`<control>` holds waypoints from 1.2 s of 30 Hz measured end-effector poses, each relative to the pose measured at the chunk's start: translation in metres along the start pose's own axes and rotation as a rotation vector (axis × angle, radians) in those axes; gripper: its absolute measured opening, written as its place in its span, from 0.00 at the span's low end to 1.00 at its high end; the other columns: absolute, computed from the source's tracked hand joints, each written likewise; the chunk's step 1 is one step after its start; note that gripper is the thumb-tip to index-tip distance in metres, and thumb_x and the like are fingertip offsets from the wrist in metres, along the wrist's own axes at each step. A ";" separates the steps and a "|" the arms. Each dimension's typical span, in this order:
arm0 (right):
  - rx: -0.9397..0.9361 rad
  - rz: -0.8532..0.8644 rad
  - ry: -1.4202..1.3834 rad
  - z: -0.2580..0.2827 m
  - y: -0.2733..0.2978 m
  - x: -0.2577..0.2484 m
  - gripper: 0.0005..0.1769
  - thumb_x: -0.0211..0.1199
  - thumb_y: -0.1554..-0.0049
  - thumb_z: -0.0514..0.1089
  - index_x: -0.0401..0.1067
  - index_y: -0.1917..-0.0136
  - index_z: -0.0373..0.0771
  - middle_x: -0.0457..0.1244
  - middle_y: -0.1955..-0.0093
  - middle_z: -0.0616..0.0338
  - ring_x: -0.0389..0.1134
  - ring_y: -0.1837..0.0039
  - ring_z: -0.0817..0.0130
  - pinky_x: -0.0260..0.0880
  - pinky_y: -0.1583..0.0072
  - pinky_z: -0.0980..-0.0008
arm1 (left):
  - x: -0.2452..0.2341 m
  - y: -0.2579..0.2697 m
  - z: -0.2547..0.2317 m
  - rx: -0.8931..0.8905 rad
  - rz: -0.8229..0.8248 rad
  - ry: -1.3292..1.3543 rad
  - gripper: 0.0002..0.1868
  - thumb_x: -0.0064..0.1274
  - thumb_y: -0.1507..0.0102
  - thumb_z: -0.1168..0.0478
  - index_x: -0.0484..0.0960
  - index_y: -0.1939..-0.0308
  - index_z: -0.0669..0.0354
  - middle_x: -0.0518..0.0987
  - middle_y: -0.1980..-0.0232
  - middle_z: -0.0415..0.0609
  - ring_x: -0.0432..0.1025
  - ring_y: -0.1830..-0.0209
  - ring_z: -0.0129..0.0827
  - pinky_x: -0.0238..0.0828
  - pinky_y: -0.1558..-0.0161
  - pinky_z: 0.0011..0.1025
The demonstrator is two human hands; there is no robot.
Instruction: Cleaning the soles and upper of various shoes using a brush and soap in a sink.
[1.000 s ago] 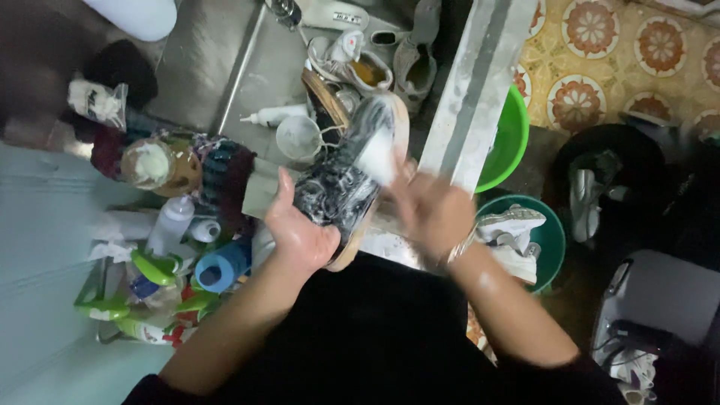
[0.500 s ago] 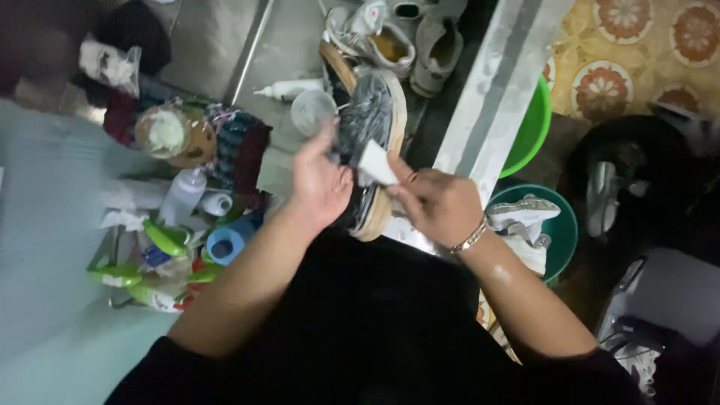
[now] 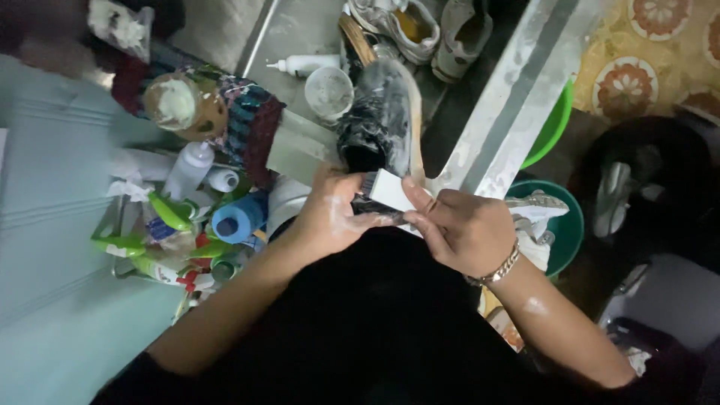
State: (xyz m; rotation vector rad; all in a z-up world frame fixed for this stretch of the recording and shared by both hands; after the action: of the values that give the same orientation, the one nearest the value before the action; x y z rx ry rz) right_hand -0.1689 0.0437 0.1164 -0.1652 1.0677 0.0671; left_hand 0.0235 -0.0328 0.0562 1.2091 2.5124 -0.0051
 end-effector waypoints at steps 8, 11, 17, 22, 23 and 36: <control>0.199 -0.092 0.091 0.006 0.021 -0.009 0.23 0.66 0.39 0.47 0.78 0.33 0.38 0.68 0.67 0.55 0.66 0.72 0.61 0.63 0.69 0.62 | 0.040 -0.014 0.012 -0.111 -0.098 0.127 0.25 0.64 0.39 0.66 0.75 0.41 0.72 0.84 0.52 0.60 0.83 0.54 0.37 0.79 0.53 0.31; 0.047 -0.191 0.022 0.003 0.033 -0.003 0.19 0.64 0.40 0.50 0.79 0.38 0.45 0.69 0.63 0.52 0.66 0.69 0.57 0.67 0.63 0.62 | 0.048 -0.014 0.016 0.178 -0.204 0.206 0.29 0.52 0.41 0.76 0.67 0.34 0.77 0.73 0.33 0.68 0.70 0.31 0.44 0.70 0.35 0.34; 0.344 -0.199 0.078 -0.003 0.045 0.002 0.13 0.68 0.39 0.46 0.80 0.42 0.43 0.66 0.70 0.54 0.65 0.72 0.58 0.63 0.66 0.61 | 0.064 -0.022 0.015 0.114 -0.045 0.393 0.33 0.50 0.34 0.79 0.62 0.24 0.70 0.77 0.34 0.60 0.73 0.33 0.37 0.68 0.33 0.31; 0.256 -0.277 0.221 -0.018 0.044 -0.005 0.24 0.66 0.37 0.45 0.74 0.29 0.37 0.65 0.67 0.56 0.64 0.68 0.62 0.62 0.64 0.63 | 0.059 -0.031 0.001 0.037 -0.014 0.710 0.40 0.48 0.34 0.80 0.52 0.18 0.66 0.71 0.30 0.57 0.69 0.33 0.34 0.65 0.31 0.29; 0.251 -0.276 0.220 -0.010 0.043 -0.003 0.24 0.66 0.37 0.45 0.74 0.29 0.37 0.65 0.67 0.56 0.64 0.68 0.62 0.62 0.64 0.63 | 0.058 -0.030 0.000 0.038 -0.018 0.710 0.40 0.48 0.34 0.80 0.52 0.18 0.66 0.71 0.30 0.57 0.69 0.33 0.34 0.65 0.31 0.29; 0.137 -0.501 0.162 0.005 0.035 -0.015 0.29 0.73 0.44 0.40 0.73 0.30 0.42 0.57 0.69 0.58 0.60 0.69 0.63 0.59 0.64 0.63 | 0.035 -0.032 -0.053 0.142 -0.017 1.459 0.51 0.43 0.46 0.76 0.47 0.17 0.72 0.68 0.30 0.56 0.65 0.28 0.40 0.54 0.21 0.39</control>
State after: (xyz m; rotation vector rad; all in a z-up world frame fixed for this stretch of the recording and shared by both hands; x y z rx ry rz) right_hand -0.1767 0.0796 0.1280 -0.3129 1.1607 -0.4763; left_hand -0.0369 -0.0187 0.0906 1.5388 3.7150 1.0680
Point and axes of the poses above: each hand's wrist, its own y-axis away from the middle knuckle, its own x-axis out of the palm, z = x × y, the point moved 3 cm from there along -y, towards the middle knuckle
